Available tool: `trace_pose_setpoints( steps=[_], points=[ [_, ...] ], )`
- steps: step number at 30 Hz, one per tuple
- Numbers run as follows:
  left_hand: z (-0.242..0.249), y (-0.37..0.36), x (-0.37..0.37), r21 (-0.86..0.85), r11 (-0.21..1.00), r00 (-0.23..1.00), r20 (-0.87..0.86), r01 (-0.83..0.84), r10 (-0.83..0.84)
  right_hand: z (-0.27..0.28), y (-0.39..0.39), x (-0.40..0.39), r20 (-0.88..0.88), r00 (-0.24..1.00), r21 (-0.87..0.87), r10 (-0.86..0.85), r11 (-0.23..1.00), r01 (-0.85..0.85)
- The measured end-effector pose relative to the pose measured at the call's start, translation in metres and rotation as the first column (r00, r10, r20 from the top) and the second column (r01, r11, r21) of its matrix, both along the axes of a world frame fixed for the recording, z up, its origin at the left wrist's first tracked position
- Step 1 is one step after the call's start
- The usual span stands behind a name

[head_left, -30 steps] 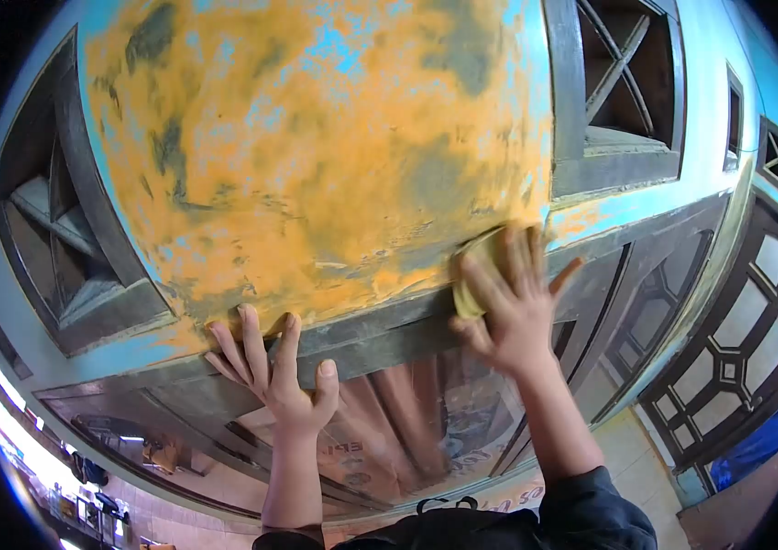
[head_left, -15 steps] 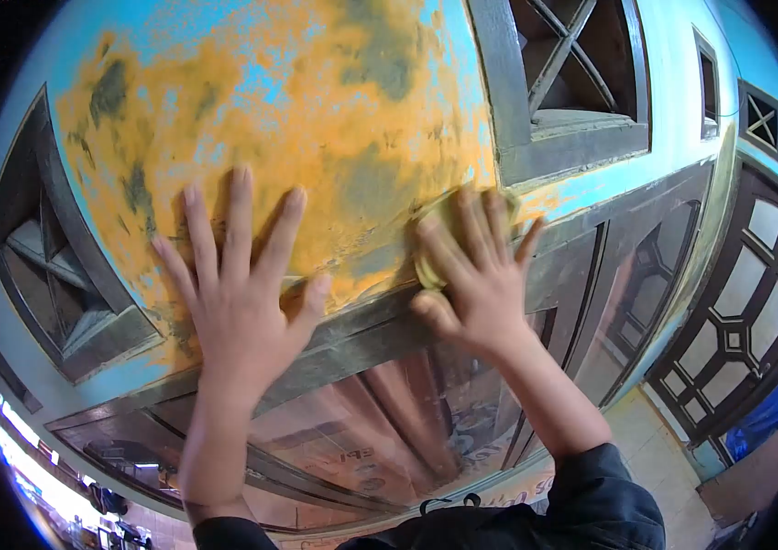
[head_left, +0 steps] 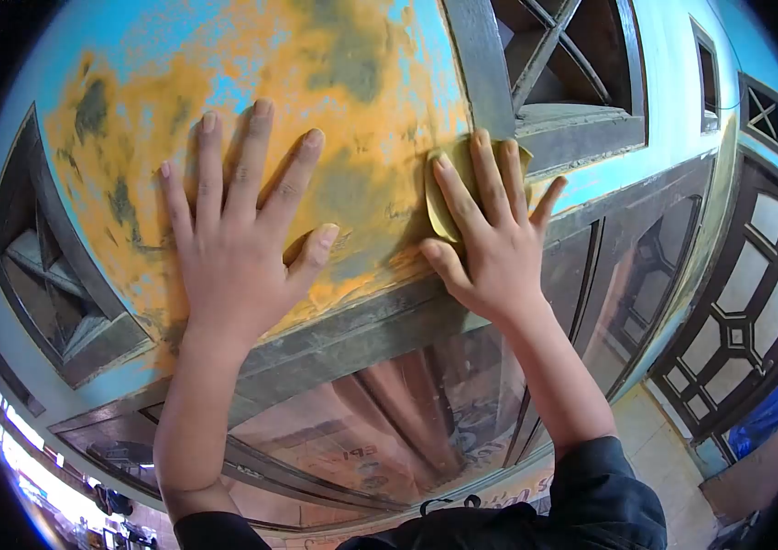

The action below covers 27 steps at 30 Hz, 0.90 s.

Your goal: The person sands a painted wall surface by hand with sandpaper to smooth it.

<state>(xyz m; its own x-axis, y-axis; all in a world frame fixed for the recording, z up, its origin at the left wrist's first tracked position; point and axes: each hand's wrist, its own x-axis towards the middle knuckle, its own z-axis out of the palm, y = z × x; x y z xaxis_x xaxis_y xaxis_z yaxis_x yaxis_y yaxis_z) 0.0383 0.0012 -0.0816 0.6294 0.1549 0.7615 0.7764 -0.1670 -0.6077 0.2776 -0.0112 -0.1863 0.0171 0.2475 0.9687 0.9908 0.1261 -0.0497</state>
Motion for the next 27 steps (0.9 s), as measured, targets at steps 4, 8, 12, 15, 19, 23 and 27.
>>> trace_pose_setpoints(
  steps=[4,8,12,15,19,23,27],
  points=[
    [-0.003,-0.001,0.004,0.005,1.0,1.0,0.005,-0.008,0.008,-0.034,-0.003,-0.019,0.155,0.971,-0.127,0.181,0.978,-0.163],
    [-0.014,-0.001,0.007,-0.008,1.0,1.0,-0.013,0.009,-0.009,-0.05,-0.006,0.025,-0.016,1.0,-0.118,0.003,0.993,-0.004],
    [-0.025,-0.002,0.022,-0.04,0.999,0.998,-0.063,0.019,-0.021,-0.056,-0.002,0.019,-0.119,0.975,-0.019,0.188,0.981,-0.191],
    [-0.031,-0.003,0.034,-0.07,0.997,0.994,-0.103,0.039,-0.046,-0.07,-0.005,0.027,0.069,0.991,-0.087,0.114,0.99,-0.107],
    [-0.042,-0.001,0.046,-0.116,0.99,0.987,-0.13,0.082,-0.097,-0.056,0.002,0.069,-0.239,0.968,0.034,0.071,0.997,-0.065],
    [-0.049,-0.001,0.064,-0.175,0.979,0.981,-0.142,0.109,-0.135,-0.081,-0.008,0.028,0.09,0.98,-0.131,0.177,0.978,-0.165],
    [-0.059,0.001,0.07,-0.183,0.975,0.975,-0.154,0.129,-0.158,-0.065,-0.002,0.097,-0.249,0.966,-0.017,-0.063,0.998,0.061]
  ],
)
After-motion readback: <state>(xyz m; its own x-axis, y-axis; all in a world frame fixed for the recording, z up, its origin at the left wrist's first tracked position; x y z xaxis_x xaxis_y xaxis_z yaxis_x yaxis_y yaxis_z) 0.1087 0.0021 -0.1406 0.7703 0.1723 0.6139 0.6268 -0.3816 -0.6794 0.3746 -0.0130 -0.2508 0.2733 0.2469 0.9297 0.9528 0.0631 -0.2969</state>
